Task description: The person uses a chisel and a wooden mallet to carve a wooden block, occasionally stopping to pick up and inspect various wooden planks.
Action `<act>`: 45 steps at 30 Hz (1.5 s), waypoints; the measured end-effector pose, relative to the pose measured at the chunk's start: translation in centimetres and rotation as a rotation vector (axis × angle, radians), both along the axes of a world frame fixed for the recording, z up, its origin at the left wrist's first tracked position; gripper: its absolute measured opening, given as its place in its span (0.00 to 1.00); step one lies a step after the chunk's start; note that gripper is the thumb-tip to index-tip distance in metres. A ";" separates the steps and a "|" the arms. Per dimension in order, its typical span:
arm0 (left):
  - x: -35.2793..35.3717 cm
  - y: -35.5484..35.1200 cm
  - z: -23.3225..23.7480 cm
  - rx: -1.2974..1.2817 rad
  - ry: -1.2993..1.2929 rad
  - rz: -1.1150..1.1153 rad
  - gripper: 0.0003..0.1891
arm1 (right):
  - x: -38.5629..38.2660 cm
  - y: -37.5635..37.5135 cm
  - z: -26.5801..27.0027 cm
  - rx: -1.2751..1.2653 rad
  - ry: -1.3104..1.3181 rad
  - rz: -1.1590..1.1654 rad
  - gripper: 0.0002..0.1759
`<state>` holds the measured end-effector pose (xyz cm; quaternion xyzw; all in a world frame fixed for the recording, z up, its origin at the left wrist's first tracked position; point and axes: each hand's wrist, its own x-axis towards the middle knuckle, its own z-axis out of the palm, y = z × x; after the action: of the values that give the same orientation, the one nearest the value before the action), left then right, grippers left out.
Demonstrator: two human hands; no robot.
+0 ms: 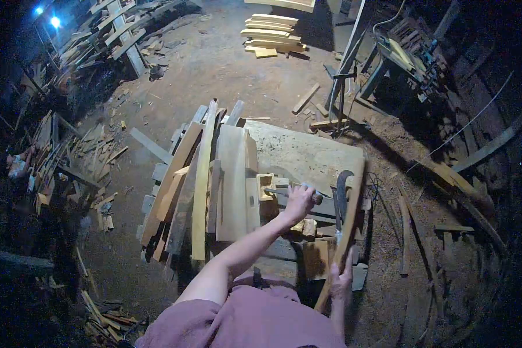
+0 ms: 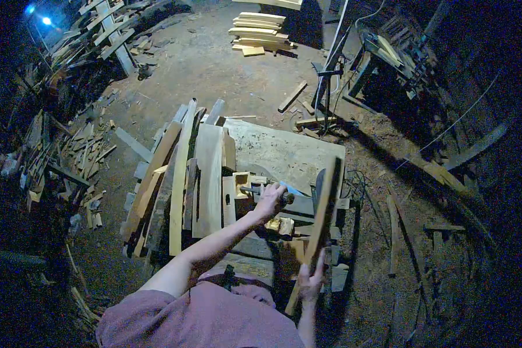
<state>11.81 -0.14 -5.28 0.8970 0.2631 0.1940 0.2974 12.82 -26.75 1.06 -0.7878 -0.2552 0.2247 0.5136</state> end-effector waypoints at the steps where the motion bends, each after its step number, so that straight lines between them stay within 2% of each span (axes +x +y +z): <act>1: 0.2 0.0 0.0 0.000 -0.018 0.020 0.19 | 0.1 0.2 -1.1 -0.054 -0.040 0.032 0.38; 2: 0.4 -0.1 -0.1 0.001 -0.021 0.020 0.19 | 0.0 0.3 -2.0 -0.120 -0.129 0.158 0.36; 3: 0.5 -0.2 -0.1 0.034 -0.036 0.047 0.17 | -1.2 1.6 -0.5 -0.123 -0.167 0.169 0.36; 5: 0.4 0.3 -0.1 0.075 -0.047 0.078 0.15 | -1.8 2.0 0.8 -0.130 -0.061 0.158 0.36; 7: -0.6 0.8 0.7 -0.006 -0.223 0.049 0.12 | -1.5 1.6 1.0 -0.090 0.132 0.127 0.36; 8: -1.3 1.1 1.0 -0.021 -0.232 0.071 0.13 | -1.0 1.0 -0.6 -0.068 -0.097 0.109 0.36; 11: -4.4 3.4 2.1 -0.187 -0.491 0.137 0.17 | -0.1 -0.2 0.6 -0.024 -0.035 0.049 0.36; 12: -5.6 4.4 1.9 -0.267 -0.491 0.197 0.17 | -0.6 0.4 3.7 -0.108 -0.026 0.002 0.35; 13: -6.7 5.6 1.7 -0.345 -0.493 0.256 0.16 | 0.1 -0.8 1.8 -0.042 -0.046 0.006 0.35; 15: -8.8 8.1 1.1 -1.185 -0.984 0.209 0.11 | 1.1 -3.0 -1.0 -0.135 -0.044 -0.061 0.36; 17: -9.7 9.7 -0.3 -0.789 -0.851 0.344 0.12 | 1.0 -3.4 -0.9 -0.107 -0.073 -0.057 0.36; 18: -10.1 9.3 2.9 -0.500 -0.461 0.462 0.12 | 0.9 -3.0 -0.4 -0.080 -0.101 -0.048 0.36; 19: -9.9 9.8 2.7 -0.493 -0.463 0.464 0.12 | 0.7 -2.5 0.3 -0.074 -0.101 -0.046 0.36; 21: -9.6 10.3 1.7 -0.735 -0.721 0.443 0.08 | -0.1 -1.7 1.8 -0.069 0.010 -0.051 0.37; 22: -9.2 8.2 6.4 -0.536 -0.580 0.511 0.09 | -0.3 -1.3 2.2 -0.072 0.011 -0.048 0.37; 24: -8.2 8.8 3.5 -0.439 -0.580 0.493 0.10 | -0.6 -0.6 2.7 -0.091 -0.119 -0.022 0.37; 26: -7.3 8.5 3.3 -0.266 -0.593 0.446 0.13 | -1.0 0.2 3.5 -0.073 -0.072 -0.005 0.36; 27: -6.9 8.3 3.3 -0.270 -0.590 0.443 0.13 | -1.0 0.4 3.8 -0.054 -0.028 0.015 0.35; 28: -6.5 8.2 3.1 -0.271 -0.576 0.458 0.11 | -0.9 0.4 3.9 -0.144 -0.166 0.037 0.38; 29: -6.2 8.1 3.0 -0.272 -0.562 0.474 0.12 | -0.8 0.5 4.1 -0.148 -0.167 0.034 0.38; 30: -6.0 8.4 2.7 -0.170 -0.530 0.489 0.13 | -0.8 0.8 4.5 -0.157 -0.121 0.040 0.37; 32: -5.7 8.5 2.1 -0.197 -0.492 0.481 0.13 | -0.5 0.7 4.3 -0.166 -0.074 0.048 0.36; 34: -5.4 8.6 2.7 -0.191 -0.443 0.449 0.13 | 0.2 1.3 3.8 -0.115 -0.269 0.068 0.37; 35: -4.8 8.3 3.3 -0.161 -0.431 0.424 0.15 | 0.3 2.0 4.7 -0.038 -0.210 0.052 0.38; 36: -3.8 8.4 1.5 -0.107 -0.623 0.378 0.14 | 0.5 2.4 4.7 -0.013 -0.273 0.034 0.38; 37: -3.5 8.0 2.6 0.062 -0.526 0.365 0.14 | 1.0 2.8 4.6 0.017 -0.337 0.018 0.38; 38: -3.2 7.3 2.8 -0.100 -0.439 0.344 0.14 | 1.1 3.3 4.5 0.089 -0.238 -0.024 0.37; 39: -2.7 7.2 2.8 -0.125 -0.507 0.288 0.16 | 0.9 4.2 5.9 0.011 -0.205 -0.041 0.38; 40: -2.2 7.2 2.4 0.000 -0.457 0.297 0.18 | 1.7 4.3 4.6 -0.038 -0.187 0.043 0.37; 41: -1.9 6.7 1.8 -0.034 -0.315 0.347 0.21 | 2.5 4.2 3.3 -0.092 -0.172 0.122 0.36; 43: -1.5 6.3 2.6 -0.022 -0.146 0.341 0.19 | 0.7 7.0 4.0 -0.030 -0.587 0.151 0.36; 44: -1.7 6.2 2.6 -0.018 -0.149 0.340 0.19 | 0.2 7.5 4.6 -0.145 -0.427 0.209 0.35; 45: -1.8 6.1 2.4 -0.024 -0.171 0.308 0.18 | -0.3 7.9 5.9 -0.373 -0.237 0.275 0.36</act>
<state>10.01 5.97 -2.85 0.8229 0.3734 0.3096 0.2960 12.48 -18.81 6.91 -0.8475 -0.3724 0.2419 0.2908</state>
